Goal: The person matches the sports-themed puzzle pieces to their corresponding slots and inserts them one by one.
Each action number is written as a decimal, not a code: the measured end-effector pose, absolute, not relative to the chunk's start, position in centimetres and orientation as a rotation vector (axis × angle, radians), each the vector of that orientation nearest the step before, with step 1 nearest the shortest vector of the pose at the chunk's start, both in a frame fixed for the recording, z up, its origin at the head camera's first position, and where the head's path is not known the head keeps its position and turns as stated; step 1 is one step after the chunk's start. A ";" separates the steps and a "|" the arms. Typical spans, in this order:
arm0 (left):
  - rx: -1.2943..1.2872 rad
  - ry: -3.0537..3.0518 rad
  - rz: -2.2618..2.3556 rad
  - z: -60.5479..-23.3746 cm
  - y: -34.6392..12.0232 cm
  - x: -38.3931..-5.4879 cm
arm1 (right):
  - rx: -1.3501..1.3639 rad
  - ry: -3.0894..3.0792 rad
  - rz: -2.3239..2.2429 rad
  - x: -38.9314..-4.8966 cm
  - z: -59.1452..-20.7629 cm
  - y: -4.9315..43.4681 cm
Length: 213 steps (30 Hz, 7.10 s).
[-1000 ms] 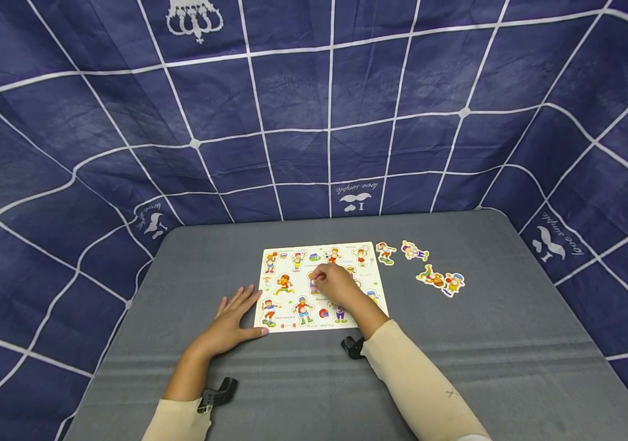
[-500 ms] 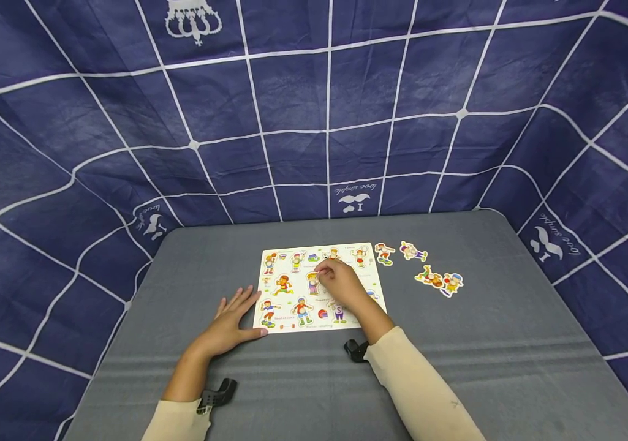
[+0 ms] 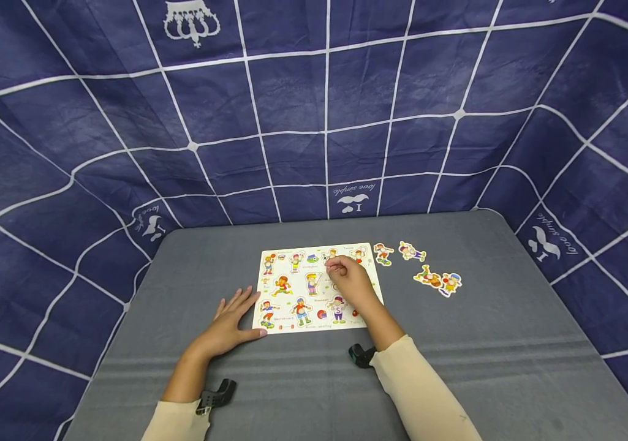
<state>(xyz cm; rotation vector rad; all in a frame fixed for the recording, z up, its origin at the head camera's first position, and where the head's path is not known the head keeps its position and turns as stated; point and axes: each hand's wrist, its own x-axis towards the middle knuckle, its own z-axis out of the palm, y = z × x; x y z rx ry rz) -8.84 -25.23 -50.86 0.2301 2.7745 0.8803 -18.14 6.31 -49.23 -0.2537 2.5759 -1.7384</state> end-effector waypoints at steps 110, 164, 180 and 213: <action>0.234 2.774 0.889 -50.6 -25.2 -8.8 | 0.197 2.967 -1.029 -17.8 -50.0 24.3; 0.222 2.774 0.900 -50.7 -25.2 -8.7 | 0.008 3.079 -1.227 -16.8 -49.1 21.6; 0.218 2.778 0.884 -50.5 -25.0 -8.7 | -0.044 3.115 -1.368 -16.3 -48.9 19.8; 0.224 2.785 0.882 -50.7 -25.2 -8.7 | -0.230 3.082 -1.355 -16.2 -48.6 15.0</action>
